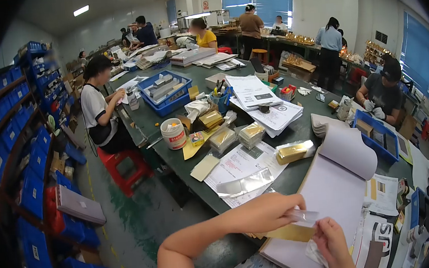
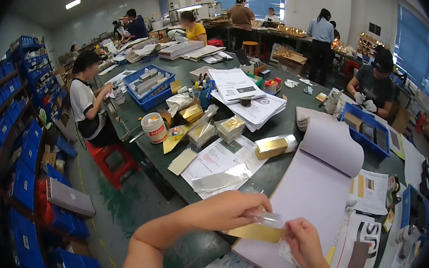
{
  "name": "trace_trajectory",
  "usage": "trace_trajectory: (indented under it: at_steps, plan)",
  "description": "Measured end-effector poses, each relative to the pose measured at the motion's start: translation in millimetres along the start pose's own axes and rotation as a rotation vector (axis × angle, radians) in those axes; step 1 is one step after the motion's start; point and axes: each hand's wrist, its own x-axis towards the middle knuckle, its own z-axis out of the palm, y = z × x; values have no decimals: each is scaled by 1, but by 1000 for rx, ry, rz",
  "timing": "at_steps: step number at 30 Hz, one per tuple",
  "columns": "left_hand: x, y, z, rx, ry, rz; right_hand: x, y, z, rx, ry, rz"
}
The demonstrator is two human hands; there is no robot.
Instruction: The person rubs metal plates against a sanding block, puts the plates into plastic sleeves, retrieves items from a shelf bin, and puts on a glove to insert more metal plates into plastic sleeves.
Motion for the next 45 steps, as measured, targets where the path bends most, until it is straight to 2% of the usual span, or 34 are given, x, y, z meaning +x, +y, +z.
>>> trace_trajectory:
  at_steps: [2,3,5,6,8,9,10,11,13,14,17,19,20,22,23,25,27,29,31,32,34,35,37,38,39,41,43,45]
  plan:
    - [20,13,-5,41,-276,132,-17,10,-8,249,57,102]
    - [30,18,-1,49,-280,133,-23,11,1,254,54,96]
    - [52,29,10,-71,-603,24,-34,14,21,174,63,29]
    - [64,37,15,-62,-611,24,-36,30,-3,178,137,135]
    - [86,53,28,-196,-800,-85,-38,41,-5,214,137,142]
    - [97,59,37,-191,-801,-88,-41,45,-2,243,134,158]
    - [107,66,46,-168,-827,-139,-48,20,31,207,293,247]
    - [114,72,53,-143,-853,-190,-50,19,27,212,288,244]
    - [124,90,58,-100,-869,-238,-56,19,15,333,7,182]
    - [129,98,59,-66,-884,-283,-57,20,9,338,6,175]
    - [139,110,63,131,-880,-311,-58,21,-5,401,-88,121]
    - [143,118,59,114,-887,-316,-62,14,-1,266,-54,-31]
    - [143,120,57,94,-885,-321,-66,9,2,271,-53,-26]
    - [143,116,55,63,-862,-349,-79,-15,23,631,203,52]
    - [143,115,54,36,-837,-367,-77,-7,11,637,204,50]
    - [139,115,55,58,-797,-376,-73,18,-28,470,-55,-47]
    - [136,119,53,78,-752,-388,-74,22,-35,489,-64,-12]
    - [133,130,48,54,-706,-316,-74,23,-37,509,-72,30]
    - [129,130,44,67,-722,-281,-73,15,-33,603,-217,67]
    - [127,130,40,86,-737,-242,-76,9,-29,599,-221,71]
    - [117,124,29,100,-714,-215,-84,-6,-18,330,261,47]
    - [111,119,22,111,-698,-188,-84,-9,-23,322,255,51]
    - [101,103,10,160,-692,-199,-86,-20,-28,3,217,-92]
    - [96,93,5,216,-697,-206,-92,-34,-22,-170,370,-35]
    - [89,81,4,207,-686,-208,-95,-41,-17,-182,364,-28]
    - [73,61,13,449,-351,-18,-97,-47,-8,-648,415,-264]
    - [65,59,24,363,-388,-70,-95,-49,1,-614,389,-274]
    - [57,49,46,155,-355,54,-92,-48,5,-682,323,-328]
